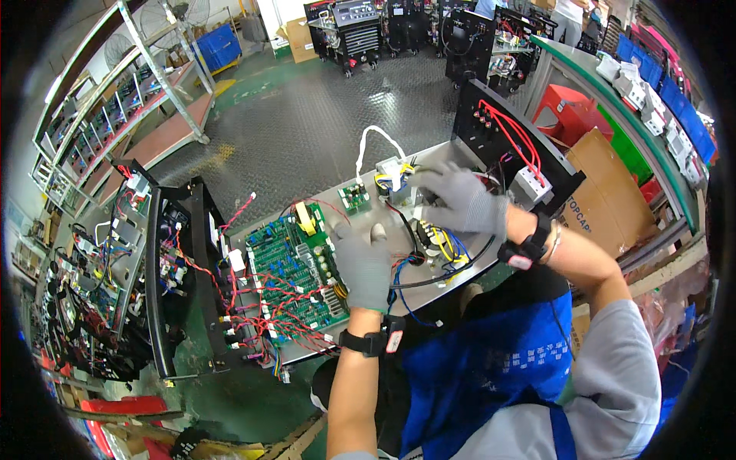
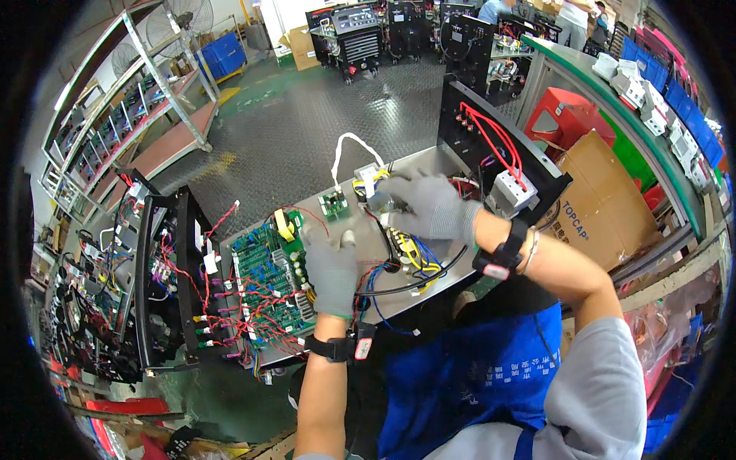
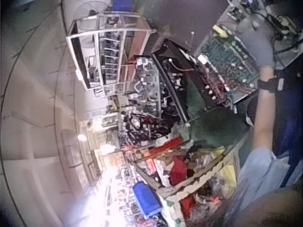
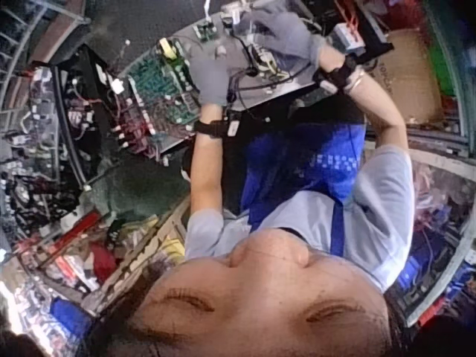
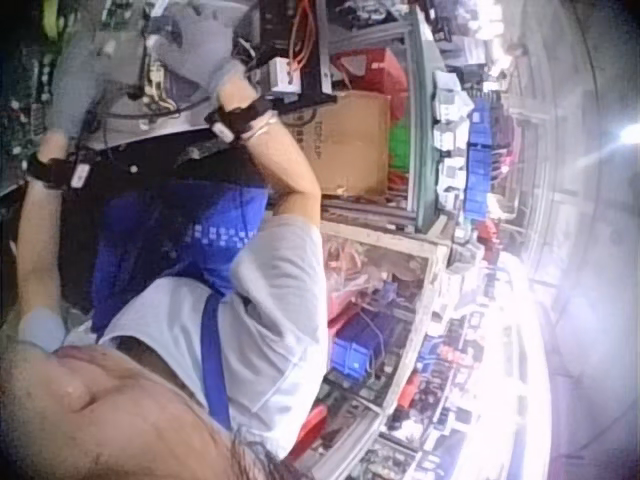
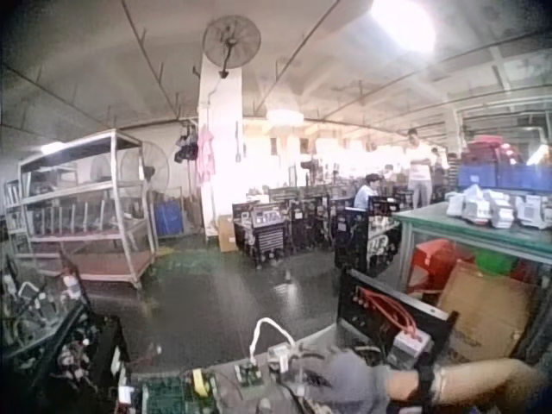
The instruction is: Connecting wires and assembling components on a circuit board within a large power unit housing.
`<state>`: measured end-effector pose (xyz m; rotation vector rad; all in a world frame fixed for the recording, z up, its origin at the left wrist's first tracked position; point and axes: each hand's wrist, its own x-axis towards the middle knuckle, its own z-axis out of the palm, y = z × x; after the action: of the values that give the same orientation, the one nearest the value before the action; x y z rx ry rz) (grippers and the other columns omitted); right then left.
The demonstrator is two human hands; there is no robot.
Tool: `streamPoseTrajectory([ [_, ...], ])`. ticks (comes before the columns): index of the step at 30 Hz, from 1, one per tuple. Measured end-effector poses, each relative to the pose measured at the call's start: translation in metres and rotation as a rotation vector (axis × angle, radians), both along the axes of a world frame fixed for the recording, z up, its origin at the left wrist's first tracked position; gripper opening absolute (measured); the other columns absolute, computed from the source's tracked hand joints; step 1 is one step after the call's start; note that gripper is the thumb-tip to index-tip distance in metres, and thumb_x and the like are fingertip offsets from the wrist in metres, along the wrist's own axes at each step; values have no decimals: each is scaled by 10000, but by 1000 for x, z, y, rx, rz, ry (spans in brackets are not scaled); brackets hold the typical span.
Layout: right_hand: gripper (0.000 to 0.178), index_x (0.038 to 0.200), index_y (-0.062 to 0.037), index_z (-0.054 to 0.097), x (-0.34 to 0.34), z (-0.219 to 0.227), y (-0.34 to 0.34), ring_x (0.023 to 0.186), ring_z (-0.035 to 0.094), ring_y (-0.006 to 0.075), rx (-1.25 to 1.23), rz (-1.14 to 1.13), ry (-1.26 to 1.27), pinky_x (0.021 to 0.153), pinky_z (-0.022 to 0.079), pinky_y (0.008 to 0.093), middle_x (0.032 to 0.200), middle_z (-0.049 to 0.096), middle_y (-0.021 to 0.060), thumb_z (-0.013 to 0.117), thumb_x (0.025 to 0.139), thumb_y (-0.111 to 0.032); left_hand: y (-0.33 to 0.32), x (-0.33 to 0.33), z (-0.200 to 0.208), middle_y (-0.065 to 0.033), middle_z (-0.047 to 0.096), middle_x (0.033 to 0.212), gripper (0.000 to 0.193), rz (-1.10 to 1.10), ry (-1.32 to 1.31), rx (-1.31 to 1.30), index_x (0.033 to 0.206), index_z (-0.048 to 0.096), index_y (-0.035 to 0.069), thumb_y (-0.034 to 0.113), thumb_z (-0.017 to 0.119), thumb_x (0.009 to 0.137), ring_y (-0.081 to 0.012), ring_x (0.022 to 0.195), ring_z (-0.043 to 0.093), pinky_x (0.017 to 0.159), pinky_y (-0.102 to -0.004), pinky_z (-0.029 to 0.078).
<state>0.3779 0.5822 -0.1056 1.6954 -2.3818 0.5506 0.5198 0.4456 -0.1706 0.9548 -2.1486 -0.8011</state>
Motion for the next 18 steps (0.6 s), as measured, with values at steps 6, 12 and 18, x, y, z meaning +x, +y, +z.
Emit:
streamPoseTrajectory([
  [6,339,1101,-194,601,18,-6,8,1000,573,316,-84,-93,29,786,449,477,1086,593,92,583,825,-390,5,1,-11,-234,536,1204,536,-310,200,-123,1300,411,-33,193,604,854,-367,1068,549,878,-423,458],
  [12,328,1072,-171,602,20,-25,-1,1021,563,303,-182,-55,61,847,449,434,1057,568,91,598,815,-375,7,-13,-15,-53,610,755,387,-496,154,862,1222,458,-27,169,548,900,-99,539,564,425,-222,429],
  [18,353,1109,-160,585,17,-25,0,1030,562,304,-196,-59,24,862,439,436,1056,556,101,584,831,-378,1,-25,-28,-28,584,704,286,-537,195,898,1045,564,-38,212,553,905,-74,470,494,385,-210,371],
])
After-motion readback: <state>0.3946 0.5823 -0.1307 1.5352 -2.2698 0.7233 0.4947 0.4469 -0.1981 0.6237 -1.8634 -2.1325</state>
